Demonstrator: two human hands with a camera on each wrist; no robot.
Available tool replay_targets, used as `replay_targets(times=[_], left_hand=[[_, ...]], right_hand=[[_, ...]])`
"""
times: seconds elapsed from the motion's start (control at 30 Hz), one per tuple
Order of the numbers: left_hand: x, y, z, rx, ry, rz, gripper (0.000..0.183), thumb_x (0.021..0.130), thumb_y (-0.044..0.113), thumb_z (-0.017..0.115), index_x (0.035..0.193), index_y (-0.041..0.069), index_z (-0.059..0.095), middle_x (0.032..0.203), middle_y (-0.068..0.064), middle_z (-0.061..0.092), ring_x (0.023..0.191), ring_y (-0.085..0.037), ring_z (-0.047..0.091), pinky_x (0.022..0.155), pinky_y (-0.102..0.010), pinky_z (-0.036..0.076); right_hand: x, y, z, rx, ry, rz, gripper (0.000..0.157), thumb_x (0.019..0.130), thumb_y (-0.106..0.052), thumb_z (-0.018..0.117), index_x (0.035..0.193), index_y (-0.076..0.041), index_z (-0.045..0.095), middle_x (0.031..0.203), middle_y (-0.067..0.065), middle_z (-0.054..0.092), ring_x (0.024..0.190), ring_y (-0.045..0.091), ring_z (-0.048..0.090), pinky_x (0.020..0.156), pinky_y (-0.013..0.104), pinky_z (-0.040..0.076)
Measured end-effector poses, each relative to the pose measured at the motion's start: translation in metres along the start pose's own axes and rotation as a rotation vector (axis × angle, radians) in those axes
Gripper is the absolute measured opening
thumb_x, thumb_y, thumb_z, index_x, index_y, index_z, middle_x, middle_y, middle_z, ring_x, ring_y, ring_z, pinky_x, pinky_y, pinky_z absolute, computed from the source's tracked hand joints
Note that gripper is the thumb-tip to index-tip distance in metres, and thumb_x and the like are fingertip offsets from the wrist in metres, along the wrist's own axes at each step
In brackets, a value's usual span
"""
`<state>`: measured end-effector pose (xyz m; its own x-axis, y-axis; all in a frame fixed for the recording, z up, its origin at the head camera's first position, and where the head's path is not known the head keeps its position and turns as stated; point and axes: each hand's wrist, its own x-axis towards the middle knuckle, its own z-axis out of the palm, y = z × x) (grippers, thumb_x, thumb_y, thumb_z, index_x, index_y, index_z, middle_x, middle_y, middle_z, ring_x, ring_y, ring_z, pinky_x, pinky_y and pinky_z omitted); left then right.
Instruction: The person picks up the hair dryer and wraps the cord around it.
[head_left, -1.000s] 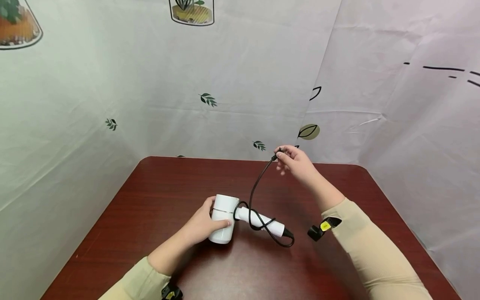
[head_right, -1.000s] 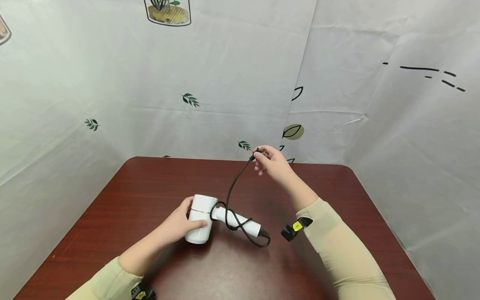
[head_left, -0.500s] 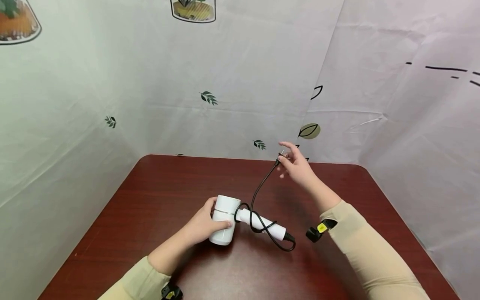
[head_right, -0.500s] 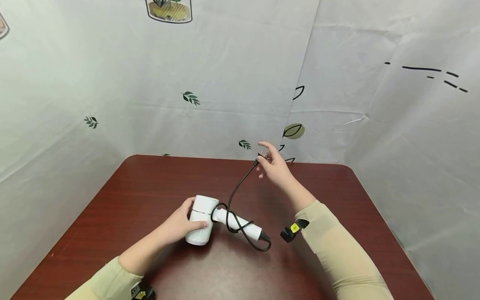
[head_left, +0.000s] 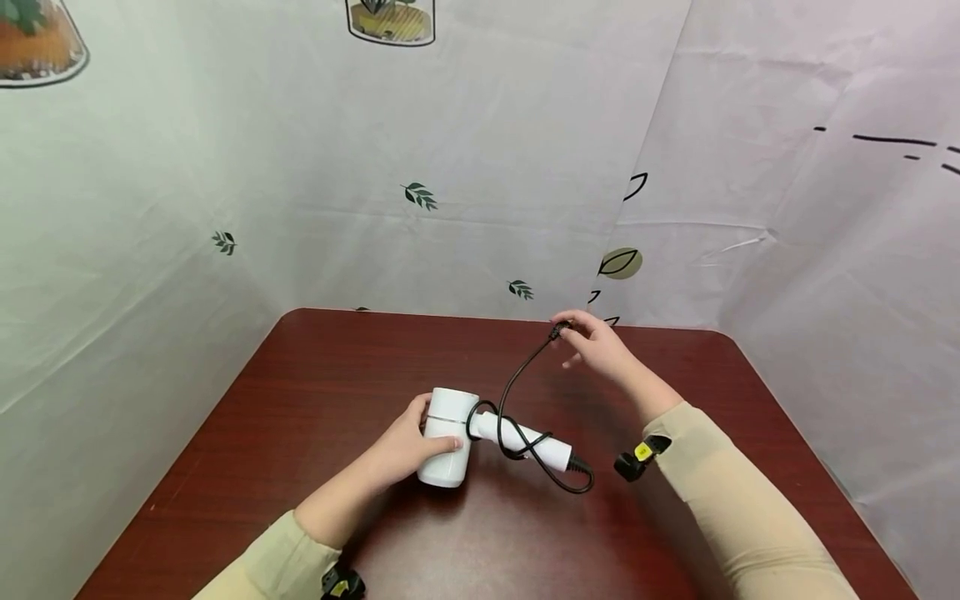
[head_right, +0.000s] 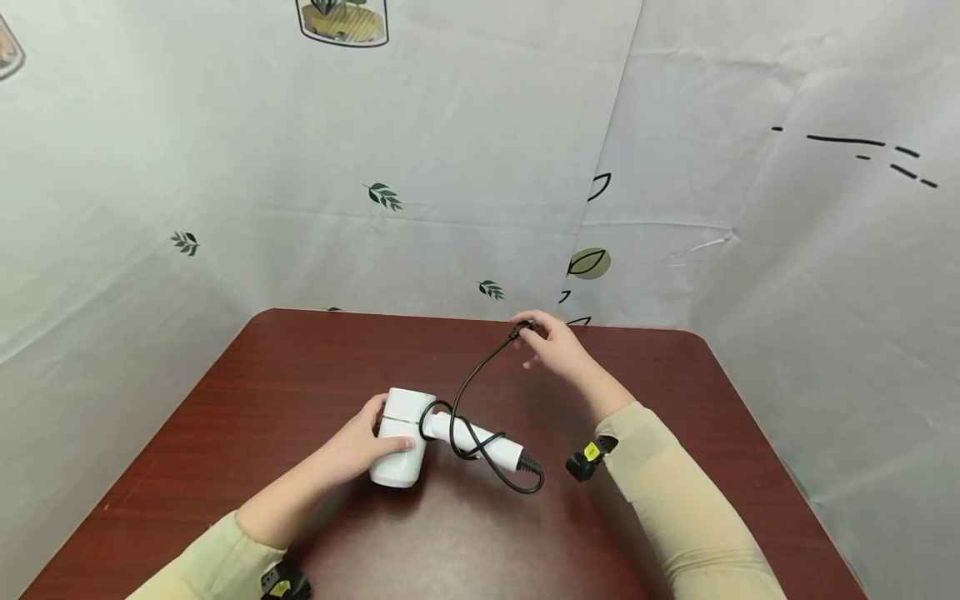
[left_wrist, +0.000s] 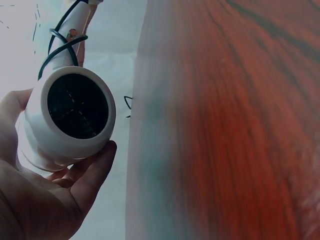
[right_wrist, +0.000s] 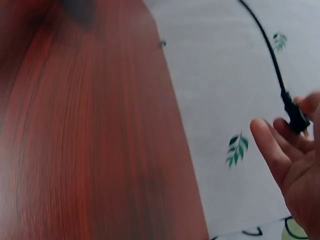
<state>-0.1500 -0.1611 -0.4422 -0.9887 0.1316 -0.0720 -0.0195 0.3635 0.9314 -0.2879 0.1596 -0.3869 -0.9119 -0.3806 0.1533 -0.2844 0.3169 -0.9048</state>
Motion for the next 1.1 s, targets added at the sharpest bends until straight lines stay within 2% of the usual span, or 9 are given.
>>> replay_targets(times=[0.1,0.2,0.37,0.47,0.57,0.67,0.8,1.1], left_hand=[[0.0,0.0,0.0,-0.017,0.004,-0.008,0.084,0.078,0.02,0.083,0.145,0.003,0.037,0.115,-0.013,0.061,0.098,-0.023,0.062,0.078,-0.04,0.053],[0.0,0.001,0.0,-0.033,-0.004,-0.01,0.082,0.079,0.02,0.083,0.145,0.003,0.037,0.114,-0.013,0.062,0.098,-0.023,0.062,0.078,-0.04,0.053],[-0.001,0.002,-0.001,-0.067,-0.013,-0.01,0.082,0.08,0.019,0.082,0.145,0.003,0.036,0.115,-0.014,0.061,0.097,-0.023,0.063,0.079,-0.04,0.053],[-0.002,0.003,-0.002,-0.086,-0.011,-0.016,0.081,0.08,0.019,0.081,0.146,0.003,0.036,0.116,-0.015,0.06,0.096,-0.023,0.063,0.078,-0.04,0.054],[-0.003,0.004,-0.002,-0.116,-0.027,-0.018,0.079,0.082,0.017,0.079,0.146,0.003,0.035,0.117,-0.016,0.059,0.096,-0.024,0.064,0.078,-0.04,0.054],[-0.004,0.007,0.0,-0.145,-0.054,-0.012,0.076,0.083,0.015,0.077,0.145,0.003,0.035,0.119,-0.017,0.058,0.096,-0.025,0.064,0.079,-0.04,0.054],[-0.005,0.011,0.0,-0.155,-0.063,-0.007,0.076,0.083,0.015,0.077,0.145,0.003,0.034,0.119,-0.017,0.058,0.096,-0.025,0.064,0.078,-0.04,0.054],[-0.007,0.012,0.0,-0.147,-0.065,-0.022,0.076,0.083,0.014,0.077,0.145,0.003,0.034,0.119,-0.017,0.058,0.095,-0.024,0.064,0.077,-0.04,0.054]], right_hand=[[-0.002,0.01,-0.005,-0.034,-0.051,0.025,0.035,0.101,-0.005,0.052,0.135,-0.014,0.056,0.113,0.029,0.061,0.104,0.042,0.061,0.075,0.061,0.053],[-0.003,0.017,-0.007,-0.097,-0.072,0.031,0.037,0.1,-0.005,0.056,0.135,-0.016,0.056,0.115,0.03,0.062,0.104,0.048,0.06,0.074,0.057,0.055],[-0.005,0.022,-0.007,-0.239,-0.061,0.036,0.031,0.1,-0.014,0.06,0.131,-0.019,0.061,0.109,0.024,0.065,0.084,0.04,0.065,0.066,0.049,0.057],[-0.006,0.026,-0.006,-0.348,-0.073,0.019,0.027,0.098,-0.019,0.063,0.125,-0.02,0.065,0.102,0.016,0.061,0.069,0.03,0.06,0.061,0.043,0.054],[-0.007,0.032,-0.005,-0.448,-0.093,-0.021,0.022,0.096,-0.022,0.068,0.117,-0.019,0.071,0.098,0.007,0.054,0.071,0.022,0.054,0.064,0.038,0.05],[-0.008,0.038,-0.004,-0.507,-0.117,-0.065,0.018,0.093,-0.022,0.071,0.11,-0.016,0.075,0.1,0.002,0.052,0.08,0.019,0.051,0.069,0.036,0.046],[-0.011,0.045,-0.003,-0.532,-0.129,-0.076,0.018,0.093,-0.022,0.071,0.108,-0.013,0.076,0.103,0.0,0.056,0.086,0.018,0.052,0.073,0.035,0.046],[-0.01,0.053,-0.004,-0.544,-0.097,-0.057,0.018,0.094,-0.023,0.07,0.107,-0.013,0.075,0.099,-0.001,0.063,0.086,0.016,0.054,0.074,0.036,0.045]])
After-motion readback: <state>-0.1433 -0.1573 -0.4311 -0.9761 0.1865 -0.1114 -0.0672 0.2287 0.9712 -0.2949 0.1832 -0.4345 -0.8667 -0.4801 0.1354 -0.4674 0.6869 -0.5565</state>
